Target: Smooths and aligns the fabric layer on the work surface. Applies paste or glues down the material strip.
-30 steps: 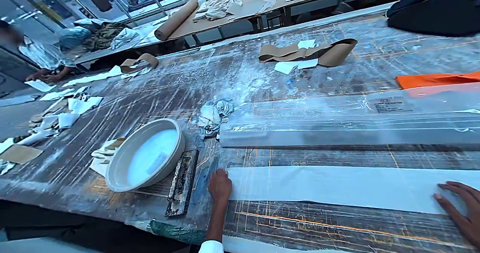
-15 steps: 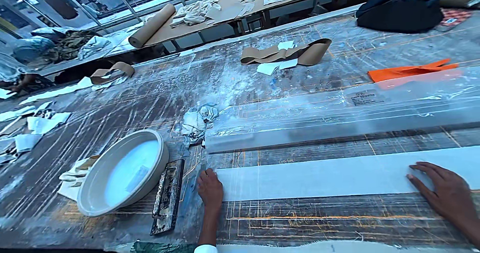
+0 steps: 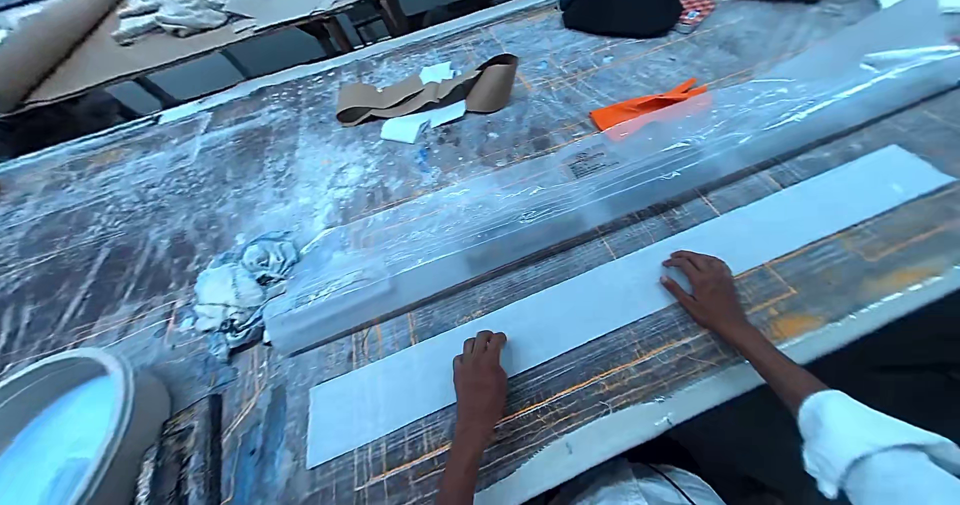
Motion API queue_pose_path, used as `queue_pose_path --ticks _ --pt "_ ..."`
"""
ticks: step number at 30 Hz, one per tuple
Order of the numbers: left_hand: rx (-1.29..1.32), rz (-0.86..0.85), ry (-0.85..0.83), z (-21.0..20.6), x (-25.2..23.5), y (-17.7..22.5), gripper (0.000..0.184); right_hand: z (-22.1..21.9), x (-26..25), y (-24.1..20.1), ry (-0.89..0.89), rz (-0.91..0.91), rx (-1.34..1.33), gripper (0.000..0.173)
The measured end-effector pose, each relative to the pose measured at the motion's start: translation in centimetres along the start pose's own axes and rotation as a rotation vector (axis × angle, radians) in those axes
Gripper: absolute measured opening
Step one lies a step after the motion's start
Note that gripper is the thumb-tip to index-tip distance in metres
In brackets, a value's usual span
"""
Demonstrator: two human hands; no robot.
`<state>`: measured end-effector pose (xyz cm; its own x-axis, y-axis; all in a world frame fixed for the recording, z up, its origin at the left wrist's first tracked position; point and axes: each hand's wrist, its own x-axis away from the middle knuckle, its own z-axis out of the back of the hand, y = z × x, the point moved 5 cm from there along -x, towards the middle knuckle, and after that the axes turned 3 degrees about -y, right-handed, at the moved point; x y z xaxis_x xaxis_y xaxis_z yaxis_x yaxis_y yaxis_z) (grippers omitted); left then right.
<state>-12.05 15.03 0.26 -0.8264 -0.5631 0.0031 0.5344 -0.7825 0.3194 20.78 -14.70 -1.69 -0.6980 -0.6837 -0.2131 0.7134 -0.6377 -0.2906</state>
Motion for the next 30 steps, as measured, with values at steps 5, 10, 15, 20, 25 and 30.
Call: queue_pose_path --ticks 5,10,15,20,25,30 --pt "0.093 -0.109 0.066 -2.9 -3.8 8.6 0.029 -0.2 0.6 0.0 -0.017 -0.002 0.015 0.044" --pt "-0.016 -0.148 -0.217 -6.8 -7.3 18.6 0.025 3.0 0.0 7.5 -0.089 -0.007 0.021 0.047" --pt "0.012 -0.275 -0.103 -10.2 -10.9 27.2 0.04 7.7 -0.9 21.9 -0.042 -0.245 -0.018 0.043" --pt "-0.136 -0.109 -0.197 -12.2 -14.4 34.1 0.047 10.9 -1.9 32.1 0.004 -0.404 0.014 0.04" --pt "-0.014 -0.315 -0.127 -12.8 -16.3 39.8 0.048 13.3 -3.4 38.7 0.03 -0.514 -0.021 0.039" --pt "-0.057 -0.368 -0.289 -16.4 -18.4 47.1 0.054 12.8 -2.7 42.8 0.102 -0.335 -0.009 0.037"
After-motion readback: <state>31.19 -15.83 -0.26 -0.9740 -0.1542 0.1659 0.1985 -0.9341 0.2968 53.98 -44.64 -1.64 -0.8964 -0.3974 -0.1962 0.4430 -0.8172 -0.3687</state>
